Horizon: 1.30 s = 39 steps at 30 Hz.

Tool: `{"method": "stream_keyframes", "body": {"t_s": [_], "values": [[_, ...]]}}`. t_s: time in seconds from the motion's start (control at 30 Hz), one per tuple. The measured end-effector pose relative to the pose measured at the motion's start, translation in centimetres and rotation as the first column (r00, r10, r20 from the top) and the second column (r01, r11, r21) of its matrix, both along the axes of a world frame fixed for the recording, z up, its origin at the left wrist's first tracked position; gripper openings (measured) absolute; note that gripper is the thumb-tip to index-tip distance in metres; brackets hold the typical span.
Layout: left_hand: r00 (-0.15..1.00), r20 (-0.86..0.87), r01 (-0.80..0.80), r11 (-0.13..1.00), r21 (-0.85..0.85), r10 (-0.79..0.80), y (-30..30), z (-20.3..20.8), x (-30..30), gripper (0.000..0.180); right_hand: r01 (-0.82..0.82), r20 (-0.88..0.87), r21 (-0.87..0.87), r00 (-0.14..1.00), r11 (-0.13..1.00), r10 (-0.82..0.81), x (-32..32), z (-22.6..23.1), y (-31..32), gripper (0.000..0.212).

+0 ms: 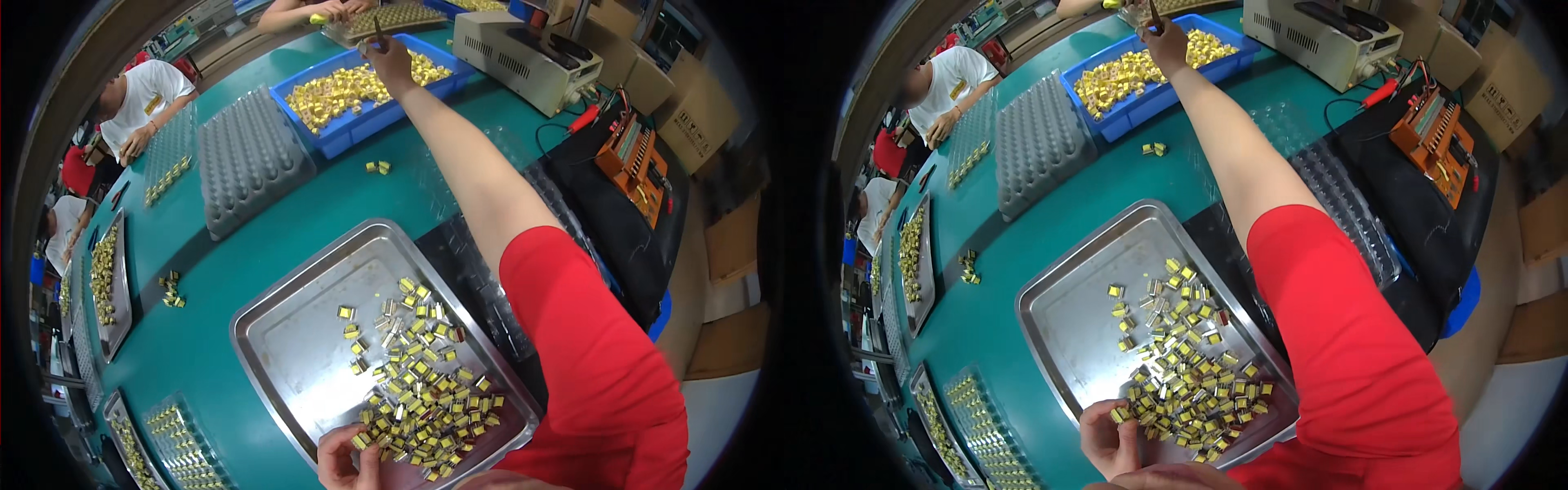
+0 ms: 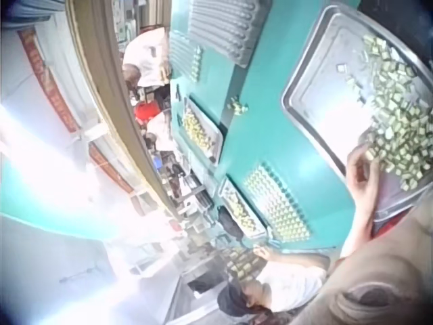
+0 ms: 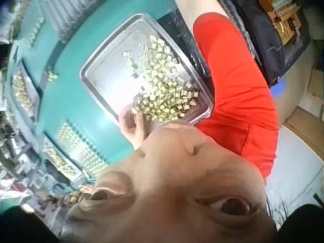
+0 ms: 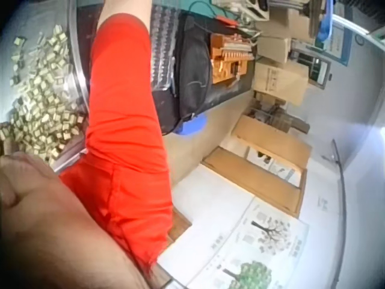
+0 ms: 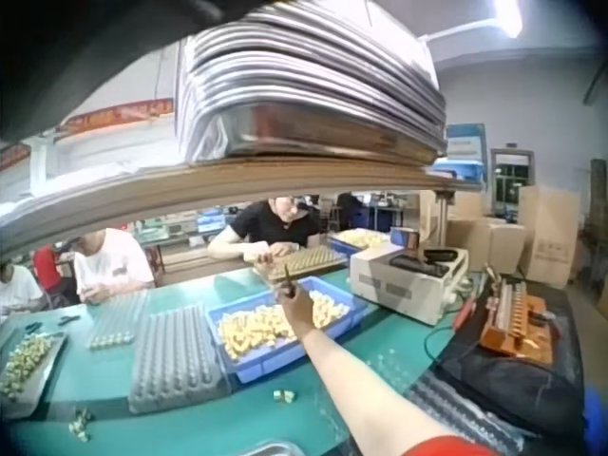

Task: Sorting and assembling small yellow electronic components into strips on a metal tray.

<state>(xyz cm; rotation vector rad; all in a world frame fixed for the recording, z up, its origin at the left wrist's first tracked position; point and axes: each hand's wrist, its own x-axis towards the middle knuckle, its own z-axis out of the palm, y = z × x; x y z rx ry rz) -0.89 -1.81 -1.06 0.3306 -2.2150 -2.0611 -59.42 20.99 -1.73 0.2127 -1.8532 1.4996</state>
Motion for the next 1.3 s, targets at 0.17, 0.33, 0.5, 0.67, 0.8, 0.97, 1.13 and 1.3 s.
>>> {"method": "stream_keyframes", "body": {"t_s": [0.17,0.33,0.5,0.67,0.8,0.97,1.13,1.3], "values": [[1.000,0.006,-0.008,1.000,0.015,0.008,0.1,0.0,0.1,0.035,0.081,-0.129,0.096,0.989,0.992,-0.069,-4.1,-0.3,3.2,0.032],[0.998,0.013,-0.053,0.997,-0.046,0.054,0.6,0.9,-0.7,0.032,0.098,0.033,0.091,0.994,0.991,-0.101,-2.3,-0.4,2.0,0.023],[0.996,0.076,-0.053,0.999,-0.007,0.053,0.7,0.8,-0.4,0.032,-0.137,0.003,-0.060,0.990,0.989,0.138,-1.6,0.2,2.3,0.024],[0.991,0.129,-0.051,0.997,0.055,0.044,1.1,0.5,1.2,0.034,0.291,-0.221,0.205,0.944,0.934,-0.245,-5.2,0.8,5.4,0.031],[0.991,-0.122,-0.057,0.996,-0.067,0.048,0.2,-0.7,0.7,0.033,0.232,-0.226,0.120,0.953,0.965,-0.201,-4.1,-1.7,0.4,0.029],[0.985,-0.162,0.030,0.976,-0.218,-0.066,0.7,1.4,0.6,0.033,0.444,-0.327,0.224,0.873,0.868,-0.362,-4.2,1.5,4.5,0.036],[0.995,0.085,0.057,0.988,-0.146,-0.045,0.2,0.7,0.9,0.035,0.106,-0.030,0.215,0.994,0.971,-0.102,-1.0,-0.1,-0.4,0.032],[0.994,-0.108,0.002,0.995,-0.098,-0.013,0.4,-0.3,1.0,0.033,0.171,-0.119,0.568,0.985,0.805,-0.125,0.4,1.5,1.1,0.035]]}}
